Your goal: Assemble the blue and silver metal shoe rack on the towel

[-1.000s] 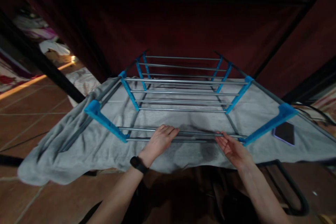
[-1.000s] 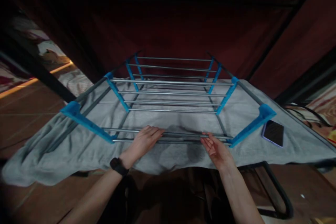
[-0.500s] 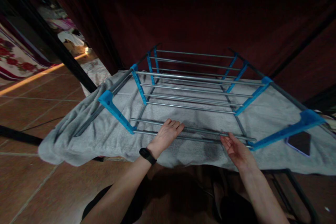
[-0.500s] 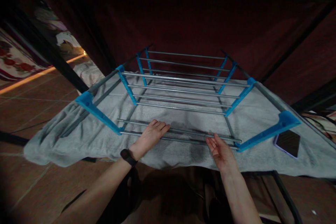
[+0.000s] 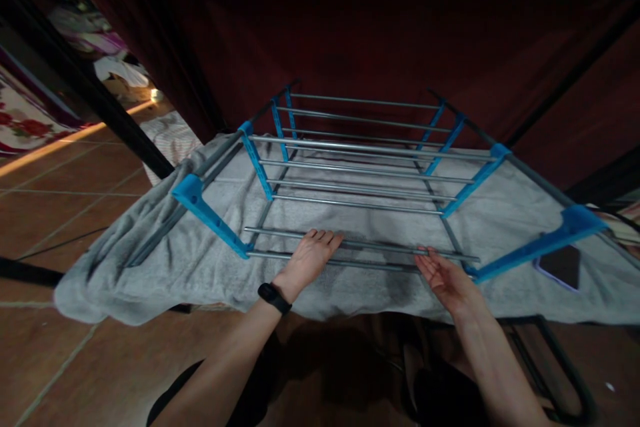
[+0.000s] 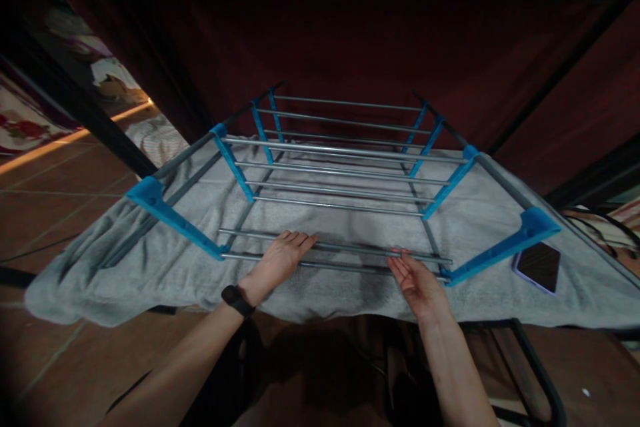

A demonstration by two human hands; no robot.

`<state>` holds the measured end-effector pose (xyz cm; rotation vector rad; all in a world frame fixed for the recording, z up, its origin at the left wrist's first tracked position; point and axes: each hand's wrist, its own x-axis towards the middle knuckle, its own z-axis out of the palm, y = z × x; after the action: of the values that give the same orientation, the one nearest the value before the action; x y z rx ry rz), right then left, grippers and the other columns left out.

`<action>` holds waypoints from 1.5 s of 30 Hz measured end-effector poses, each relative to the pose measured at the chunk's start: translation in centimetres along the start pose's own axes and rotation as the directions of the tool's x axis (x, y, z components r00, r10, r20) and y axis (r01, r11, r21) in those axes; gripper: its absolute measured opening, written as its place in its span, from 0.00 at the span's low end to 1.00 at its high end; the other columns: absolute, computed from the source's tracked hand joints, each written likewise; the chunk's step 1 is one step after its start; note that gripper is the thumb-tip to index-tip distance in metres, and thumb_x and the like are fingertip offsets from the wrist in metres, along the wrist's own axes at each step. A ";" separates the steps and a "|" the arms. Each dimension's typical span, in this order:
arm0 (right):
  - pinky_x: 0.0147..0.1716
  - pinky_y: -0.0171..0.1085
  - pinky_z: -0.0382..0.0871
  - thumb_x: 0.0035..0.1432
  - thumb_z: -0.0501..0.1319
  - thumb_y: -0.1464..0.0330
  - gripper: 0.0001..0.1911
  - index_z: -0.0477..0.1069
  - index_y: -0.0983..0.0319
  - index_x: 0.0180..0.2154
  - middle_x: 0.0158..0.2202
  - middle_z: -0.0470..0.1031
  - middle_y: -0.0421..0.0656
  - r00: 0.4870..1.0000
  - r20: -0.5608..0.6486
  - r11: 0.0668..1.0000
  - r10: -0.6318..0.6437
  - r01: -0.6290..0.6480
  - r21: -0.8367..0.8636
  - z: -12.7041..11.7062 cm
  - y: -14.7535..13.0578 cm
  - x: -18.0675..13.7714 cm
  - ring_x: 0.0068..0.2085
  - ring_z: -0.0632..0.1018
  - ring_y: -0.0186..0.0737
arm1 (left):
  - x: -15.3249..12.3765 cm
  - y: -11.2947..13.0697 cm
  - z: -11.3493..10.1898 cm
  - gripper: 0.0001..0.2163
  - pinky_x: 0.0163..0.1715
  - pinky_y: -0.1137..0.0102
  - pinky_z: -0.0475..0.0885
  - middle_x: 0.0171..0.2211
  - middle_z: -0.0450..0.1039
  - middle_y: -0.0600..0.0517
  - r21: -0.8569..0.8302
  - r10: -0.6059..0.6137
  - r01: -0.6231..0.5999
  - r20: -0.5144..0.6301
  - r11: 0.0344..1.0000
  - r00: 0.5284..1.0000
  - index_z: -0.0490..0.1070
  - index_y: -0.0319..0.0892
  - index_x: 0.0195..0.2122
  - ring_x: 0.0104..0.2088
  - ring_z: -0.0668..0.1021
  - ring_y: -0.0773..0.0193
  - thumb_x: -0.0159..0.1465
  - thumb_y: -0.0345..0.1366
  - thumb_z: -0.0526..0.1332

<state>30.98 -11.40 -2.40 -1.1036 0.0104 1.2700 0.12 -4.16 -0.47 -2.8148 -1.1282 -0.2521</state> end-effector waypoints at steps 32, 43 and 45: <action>0.38 0.36 0.80 0.63 0.55 0.76 0.08 0.70 0.63 0.32 0.30 0.78 0.43 0.999 -0.013 0.999 -0.038 0.038 -0.018 -0.2 -1.6 -0.1 0.33 0.81 0.34 | -1.0 1.0 -1.9 0.20 0.44 0.65 0.70 0.43 0.74 0.49 -0.107 0.101 -0.102 -0.011 0.989 0.995 0.63 0.44 0.58 0.41 0.76 0.61 0.65 0.24 0.52; 0.38 0.35 0.80 0.60 0.59 0.75 0.05 0.71 0.62 0.32 0.31 0.79 0.43 1.000 0.008 0.999 -0.025 0.025 -0.035 0.1 -0.3 -0.4 0.33 0.81 0.35 | -1.2 1.5 -2.6 0.15 0.34 0.69 0.68 0.40 0.74 0.51 -0.099 0.116 -0.112 0.036 0.989 0.993 0.62 0.46 0.58 0.38 0.78 0.64 0.71 0.32 0.49; 0.39 0.36 0.80 0.60 0.59 0.75 0.05 0.72 0.62 0.32 0.31 0.79 0.43 0.999 0.033 0.999 -0.016 0.017 -0.043 0.3 0.1 -0.7 0.33 0.81 0.35 | -1.2 1.7 -2.6 0.15 0.34 0.70 0.68 0.39 0.74 0.51 -0.105 0.126 -0.121 0.037 0.987 0.991 0.62 0.46 0.58 0.38 0.77 0.64 0.72 0.33 0.48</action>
<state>30.51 -11.71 -1.89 -1.1174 -0.0507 1.2781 0.14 -6.54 1.83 -2.9805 -0.9701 -0.2462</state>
